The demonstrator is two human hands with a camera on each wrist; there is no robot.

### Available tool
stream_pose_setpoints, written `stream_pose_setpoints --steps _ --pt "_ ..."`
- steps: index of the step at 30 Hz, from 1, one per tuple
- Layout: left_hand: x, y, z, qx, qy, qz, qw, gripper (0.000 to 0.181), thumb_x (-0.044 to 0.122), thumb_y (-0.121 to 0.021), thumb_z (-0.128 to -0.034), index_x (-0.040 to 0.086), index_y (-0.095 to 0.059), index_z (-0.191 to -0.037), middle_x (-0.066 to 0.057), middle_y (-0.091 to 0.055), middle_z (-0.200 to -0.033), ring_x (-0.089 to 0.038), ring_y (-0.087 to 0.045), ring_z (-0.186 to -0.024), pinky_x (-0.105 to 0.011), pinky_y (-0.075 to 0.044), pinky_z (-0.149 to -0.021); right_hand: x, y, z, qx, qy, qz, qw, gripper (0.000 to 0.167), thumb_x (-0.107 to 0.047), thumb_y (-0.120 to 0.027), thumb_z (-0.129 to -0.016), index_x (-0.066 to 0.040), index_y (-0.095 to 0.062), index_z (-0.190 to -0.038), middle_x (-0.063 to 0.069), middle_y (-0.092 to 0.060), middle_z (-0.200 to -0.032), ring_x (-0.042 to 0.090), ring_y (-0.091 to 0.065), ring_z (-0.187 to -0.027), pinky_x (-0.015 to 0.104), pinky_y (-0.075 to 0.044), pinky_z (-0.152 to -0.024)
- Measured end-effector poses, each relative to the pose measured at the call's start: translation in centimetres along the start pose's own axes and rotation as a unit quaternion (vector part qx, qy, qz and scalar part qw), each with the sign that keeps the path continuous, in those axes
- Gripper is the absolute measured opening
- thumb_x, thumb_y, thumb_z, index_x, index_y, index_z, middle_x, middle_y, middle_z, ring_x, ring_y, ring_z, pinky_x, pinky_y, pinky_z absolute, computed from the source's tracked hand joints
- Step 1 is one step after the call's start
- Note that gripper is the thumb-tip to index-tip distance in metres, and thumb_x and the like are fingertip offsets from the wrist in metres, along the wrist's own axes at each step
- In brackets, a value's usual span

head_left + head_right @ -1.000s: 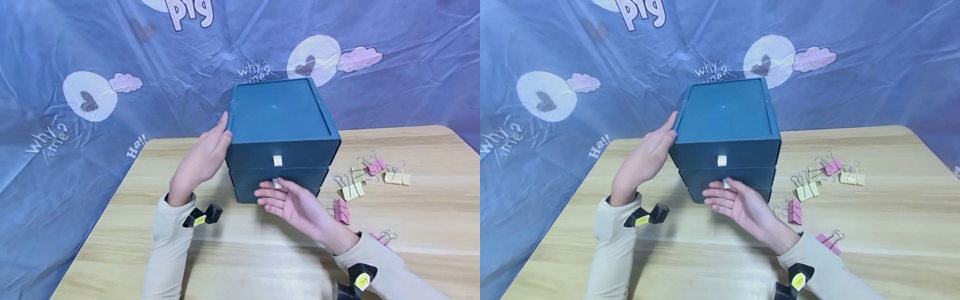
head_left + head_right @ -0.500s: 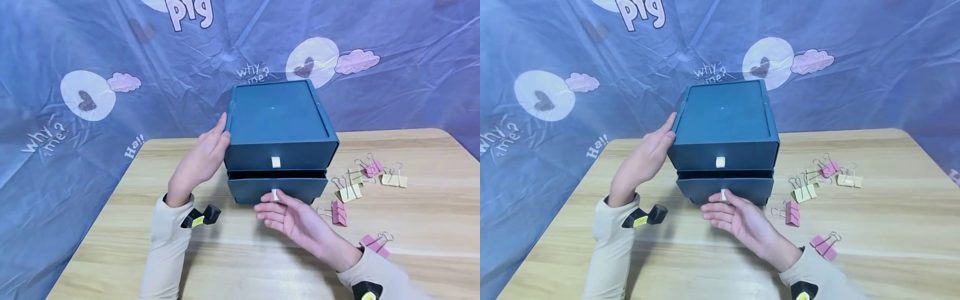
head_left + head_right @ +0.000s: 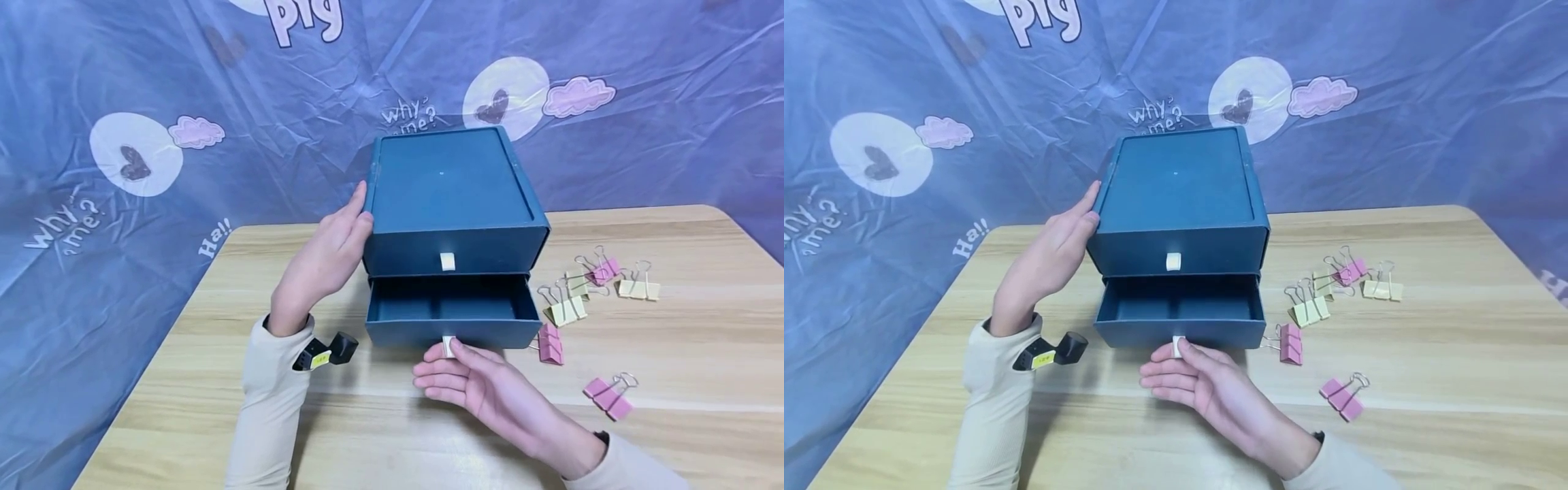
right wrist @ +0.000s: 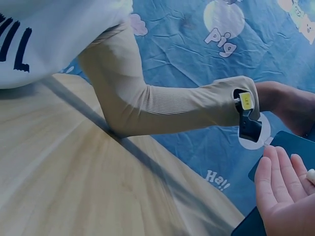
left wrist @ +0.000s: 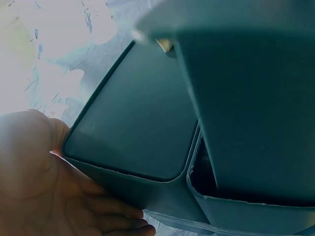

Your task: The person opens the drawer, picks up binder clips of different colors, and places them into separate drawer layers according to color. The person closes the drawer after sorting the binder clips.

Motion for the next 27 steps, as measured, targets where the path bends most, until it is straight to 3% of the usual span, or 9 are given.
stream_pose_setpoints --steps 2,3,9,10,18,27 --pt "0.0 0.0 0.0 0.002 0.001 0.000 1.0000 0.059 0.033 -0.022 -0.1044 0.003 -0.009 -0.154 -0.007 -0.015 -0.159 -0.013 -0.020 -0.143 -0.033 -0.021 -0.116 0.1 -0.1 0.2 -0.002 -0.002 0.002 1.0000 0.036 -0.023 -0.034 -0.107 0.001 -0.059 -0.114 0.017 -0.066 -0.114 0.026 -0.062 -0.110 0.042 -0.043 -0.103" --pt "0.0 0.0 0.0 0.001 0.002 0.001 1.0000 0.059 0.033 -0.022 -0.1043 0.003 -0.008 -0.154 -0.011 -0.023 -0.157 -0.012 -0.022 -0.142 -0.034 -0.021 -0.116 0.2 -0.2 0.3 -0.005 -0.001 0.001 1.0000 0.036 -0.022 -0.033 -0.107 0.001 -0.059 -0.115 0.018 -0.066 -0.115 0.027 -0.062 -0.111 0.042 -0.043 -0.103" --pt "-0.4 0.5 0.7 0.012 0.019 -0.001 0.9997 0.060 0.034 -0.019 -0.1030 0.004 -0.008 -0.154 -0.009 -0.020 -0.158 -0.012 -0.020 -0.142 -0.035 -0.021 -0.116 1.3 -0.7 0.5 -0.029 0.003 0.008 0.9995 0.036 -0.019 -0.031 -0.107 0.002 -0.058 -0.116 0.018 -0.066 -0.115 0.027 -0.062 -0.111 0.041 -0.045 -0.101" --pt "-0.4 0.5 0.8 0.015 0.020 -0.003 0.9997 0.060 0.034 -0.019 -0.1030 0.004 -0.008 -0.154 -0.004 -0.012 -0.159 -0.012 -0.017 -0.143 -0.035 -0.020 -0.116 1.4 -0.8 0.6 -0.030 0.001 0.010 0.9995 0.035 -0.018 -0.031 -0.107 0.002 -0.058 -0.116 0.018 -0.066 -0.115 0.027 -0.062 -0.111 0.041 -0.045 -0.100" --pt "0.1 0.1 0.1 0.013 -0.002 0.003 0.9999 0.060 0.032 -0.020 -0.1035 0.002 -0.009 -0.154 -0.006 -0.013 -0.160 -0.011 -0.016 -0.143 -0.032 -0.018 -0.117 1.6 -0.6 2.3 -0.025 -0.026 0.015 0.9992 0.038 -0.018 -0.030 -0.107 0.008 -0.054 -0.122 0.023 -0.063 -0.120 0.030 -0.060 -0.115 0.042 -0.044 -0.102" --pt "0.1 -0.1 -0.1 0.010 -0.002 0.002 0.9999 0.060 0.033 -0.020 -0.1031 0.003 -0.009 -0.154 -0.005 -0.014 -0.159 -0.011 -0.017 -0.143 -0.031 -0.018 -0.116 2.6 -0.4 3.2 -0.096 -0.003 0.007 0.9954 0.041 -0.010 -0.019 -0.107 0.007 -0.053 -0.123 0.023 -0.061 -0.123 0.033 -0.058 -0.117 0.041 -0.044 -0.101"
Point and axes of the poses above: each hand's wrist, its own z-axis away from the middle knuckle, its own y-axis out of the back of the hand, x = y × z, the point moved 1 cm from there along -z, towards the middle knuckle
